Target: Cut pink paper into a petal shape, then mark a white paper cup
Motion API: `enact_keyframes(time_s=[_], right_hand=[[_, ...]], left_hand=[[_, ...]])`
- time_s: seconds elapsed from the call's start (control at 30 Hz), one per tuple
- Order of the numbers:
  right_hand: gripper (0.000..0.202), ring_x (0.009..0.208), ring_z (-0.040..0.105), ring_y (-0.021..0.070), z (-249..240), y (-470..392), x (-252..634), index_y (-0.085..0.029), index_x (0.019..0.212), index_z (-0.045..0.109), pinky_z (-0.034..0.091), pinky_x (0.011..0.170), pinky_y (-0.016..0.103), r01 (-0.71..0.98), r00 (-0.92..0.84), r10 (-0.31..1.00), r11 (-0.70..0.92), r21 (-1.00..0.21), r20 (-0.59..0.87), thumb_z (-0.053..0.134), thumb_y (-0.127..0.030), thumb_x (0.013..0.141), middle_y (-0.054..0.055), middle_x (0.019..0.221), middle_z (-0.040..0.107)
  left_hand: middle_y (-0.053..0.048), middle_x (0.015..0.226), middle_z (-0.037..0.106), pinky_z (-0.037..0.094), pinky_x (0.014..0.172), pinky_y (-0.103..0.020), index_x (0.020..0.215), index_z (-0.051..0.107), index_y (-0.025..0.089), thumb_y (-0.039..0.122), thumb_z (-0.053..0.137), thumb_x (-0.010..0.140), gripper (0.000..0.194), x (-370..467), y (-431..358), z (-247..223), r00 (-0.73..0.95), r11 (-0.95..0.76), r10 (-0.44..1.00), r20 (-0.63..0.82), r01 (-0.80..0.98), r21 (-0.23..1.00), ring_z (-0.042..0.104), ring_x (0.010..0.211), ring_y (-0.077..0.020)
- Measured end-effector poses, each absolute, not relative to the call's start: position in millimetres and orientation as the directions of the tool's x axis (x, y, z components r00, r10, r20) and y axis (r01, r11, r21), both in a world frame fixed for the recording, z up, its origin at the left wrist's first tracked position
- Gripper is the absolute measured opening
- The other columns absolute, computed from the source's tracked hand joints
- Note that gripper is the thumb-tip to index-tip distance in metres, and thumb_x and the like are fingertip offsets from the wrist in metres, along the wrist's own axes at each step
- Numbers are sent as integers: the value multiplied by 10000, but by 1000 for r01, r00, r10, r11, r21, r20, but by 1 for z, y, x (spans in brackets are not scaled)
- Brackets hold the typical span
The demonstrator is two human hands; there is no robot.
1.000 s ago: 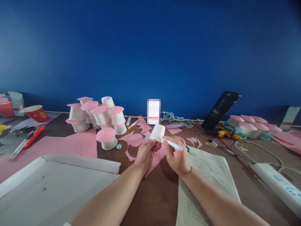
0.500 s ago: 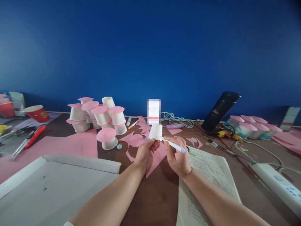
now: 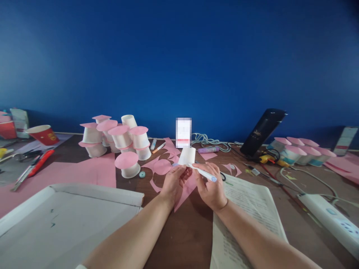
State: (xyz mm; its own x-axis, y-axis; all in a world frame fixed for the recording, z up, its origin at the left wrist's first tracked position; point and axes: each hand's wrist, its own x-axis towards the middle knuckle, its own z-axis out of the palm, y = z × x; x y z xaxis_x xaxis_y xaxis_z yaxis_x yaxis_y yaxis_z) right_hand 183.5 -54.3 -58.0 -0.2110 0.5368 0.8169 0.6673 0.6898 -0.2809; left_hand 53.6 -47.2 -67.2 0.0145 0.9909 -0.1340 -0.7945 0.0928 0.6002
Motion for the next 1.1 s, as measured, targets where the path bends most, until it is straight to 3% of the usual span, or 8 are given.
enact_keyframes(time_s=[0.87,1.1], right_hand=[[159,888,646,180,-57,-54,182,-218,1037,603,387,958,399,663,-215,539,693,-283,815,546,-165,898,25,973,722],[185,903,631,191,-52,-56,184,-217,1066,588,415,930,402,650,-155,506,699,-299,848,524,-156,903,44,970,704]], left_hand=[[-54,687,678,516,737,-210,691,696,83,142,763,667,93,54,-46,-70,13,87,992,-129,-801,592,642,691,-110],[-62,699,680,537,791,-232,690,681,85,84,707,714,35,53,-46,-68,-17,90,981,-194,-845,528,661,705,-117]])
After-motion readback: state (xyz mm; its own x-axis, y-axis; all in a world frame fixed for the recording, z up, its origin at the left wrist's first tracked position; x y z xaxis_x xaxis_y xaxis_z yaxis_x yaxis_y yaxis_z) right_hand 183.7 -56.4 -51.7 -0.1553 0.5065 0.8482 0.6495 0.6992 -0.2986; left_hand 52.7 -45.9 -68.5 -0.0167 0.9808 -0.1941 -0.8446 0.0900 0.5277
